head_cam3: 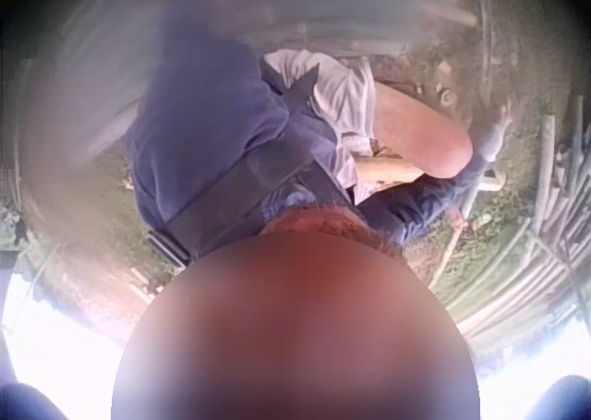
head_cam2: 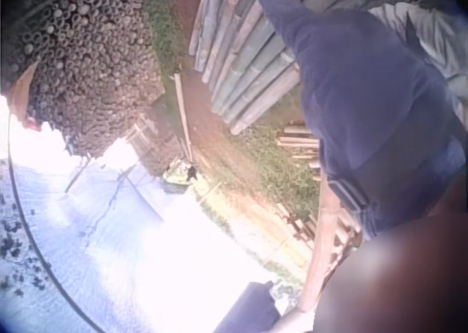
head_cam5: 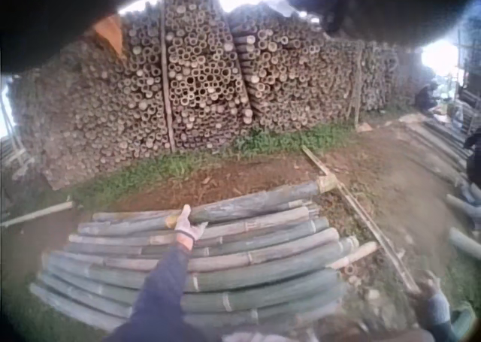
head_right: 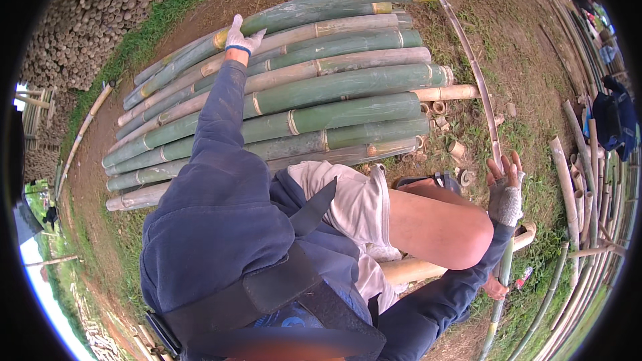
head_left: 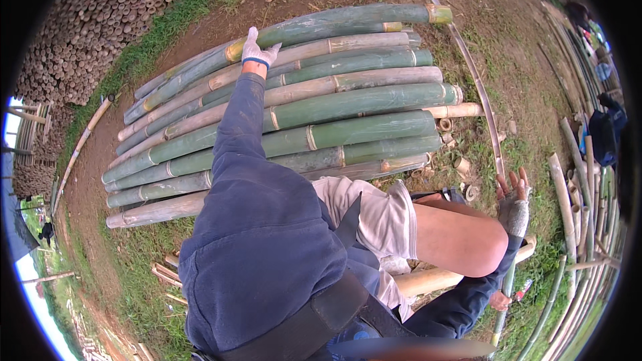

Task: The person repeatedly cuts bamboo poles into shorter sections using a hand saw. They position each pole on a wooden support, saw through it, then move the cut pieces aside before repeating the process with another pole.

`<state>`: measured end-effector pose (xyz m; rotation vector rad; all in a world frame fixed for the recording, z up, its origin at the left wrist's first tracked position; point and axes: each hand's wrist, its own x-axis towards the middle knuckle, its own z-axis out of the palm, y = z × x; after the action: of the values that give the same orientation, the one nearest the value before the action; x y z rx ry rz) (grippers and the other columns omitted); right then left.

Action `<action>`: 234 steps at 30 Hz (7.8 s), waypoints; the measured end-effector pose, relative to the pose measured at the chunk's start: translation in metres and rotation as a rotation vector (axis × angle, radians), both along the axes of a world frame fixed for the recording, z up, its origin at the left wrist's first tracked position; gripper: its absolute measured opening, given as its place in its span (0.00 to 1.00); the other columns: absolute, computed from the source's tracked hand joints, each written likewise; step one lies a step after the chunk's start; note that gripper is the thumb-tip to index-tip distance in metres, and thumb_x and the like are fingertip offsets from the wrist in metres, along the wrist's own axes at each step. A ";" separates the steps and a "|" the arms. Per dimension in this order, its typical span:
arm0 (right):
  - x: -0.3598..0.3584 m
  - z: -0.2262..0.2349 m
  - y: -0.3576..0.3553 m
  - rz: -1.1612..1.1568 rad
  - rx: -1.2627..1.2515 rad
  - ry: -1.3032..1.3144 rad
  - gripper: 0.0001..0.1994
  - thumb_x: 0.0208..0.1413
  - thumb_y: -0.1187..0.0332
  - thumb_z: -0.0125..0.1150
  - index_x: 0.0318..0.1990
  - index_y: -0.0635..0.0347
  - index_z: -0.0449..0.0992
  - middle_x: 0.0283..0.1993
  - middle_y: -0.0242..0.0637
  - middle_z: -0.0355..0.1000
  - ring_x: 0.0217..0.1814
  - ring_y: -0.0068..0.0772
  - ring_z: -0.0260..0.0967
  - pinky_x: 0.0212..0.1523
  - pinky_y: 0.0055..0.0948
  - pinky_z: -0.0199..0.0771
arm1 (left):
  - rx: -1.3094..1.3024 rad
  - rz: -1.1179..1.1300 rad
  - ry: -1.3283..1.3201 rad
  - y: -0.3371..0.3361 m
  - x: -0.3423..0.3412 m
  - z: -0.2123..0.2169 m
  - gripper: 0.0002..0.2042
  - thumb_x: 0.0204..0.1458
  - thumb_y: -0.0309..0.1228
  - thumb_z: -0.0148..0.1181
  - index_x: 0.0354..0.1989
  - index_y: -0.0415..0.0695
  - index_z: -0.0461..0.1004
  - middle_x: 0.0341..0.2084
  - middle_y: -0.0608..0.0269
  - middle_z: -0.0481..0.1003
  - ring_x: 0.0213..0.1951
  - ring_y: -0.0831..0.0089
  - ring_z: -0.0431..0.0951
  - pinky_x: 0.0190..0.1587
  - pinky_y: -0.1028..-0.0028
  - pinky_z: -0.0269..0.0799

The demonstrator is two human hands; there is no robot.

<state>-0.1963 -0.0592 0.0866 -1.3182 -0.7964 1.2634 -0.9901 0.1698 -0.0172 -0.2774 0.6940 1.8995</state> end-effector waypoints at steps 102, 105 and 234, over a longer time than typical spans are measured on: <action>-0.135 0.094 -0.320 -1.292 -0.101 -1.507 0.24 0.72 0.47 0.66 0.69 0.44 0.80 0.53 0.38 0.87 0.55 0.39 0.85 0.65 0.42 0.77 | 1.504 -2.791 1.537 -0.305 0.656 0.350 0.33 0.58 0.41 0.80 0.67 0.36 0.74 0.43 0.63 0.81 0.40 0.76 0.83 0.45 0.71 0.80; -0.137 0.093 -0.325 -1.279 0.076 -1.489 0.26 0.73 0.39 0.60 0.62 0.46 0.86 0.50 0.41 0.88 0.50 0.43 0.86 0.61 0.45 0.77 | 1.420 -2.819 1.488 -0.302 0.643 0.350 0.33 0.58 0.37 0.79 0.68 0.35 0.72 0.38 0.63 0.81 0.34 0.74 0.83 0.38 0.71 0.80; -0.204 -0.175 -0.440 -0.082 -0.841 -0.417 0.30 0.67 0.46 0.64 0.67 0.56 0.79 0.59 0.55 0.79 0.67 0.66 0.77 0.68 0.57 0.75 | 1.991 -2.051 2.390 -0.130 0.720 0.207 0.32 0.63 0.51 0.72 0.68 0.42 0.78 0.54 0.49 0.87 0.54 0.58 0.88 0.61 0.61 0.82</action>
<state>-0.4002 -0.4993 -0.0882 -2.3193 -0.4740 1.3249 -0.2700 0.0396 0.1902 -3.2732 0.3729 0.9905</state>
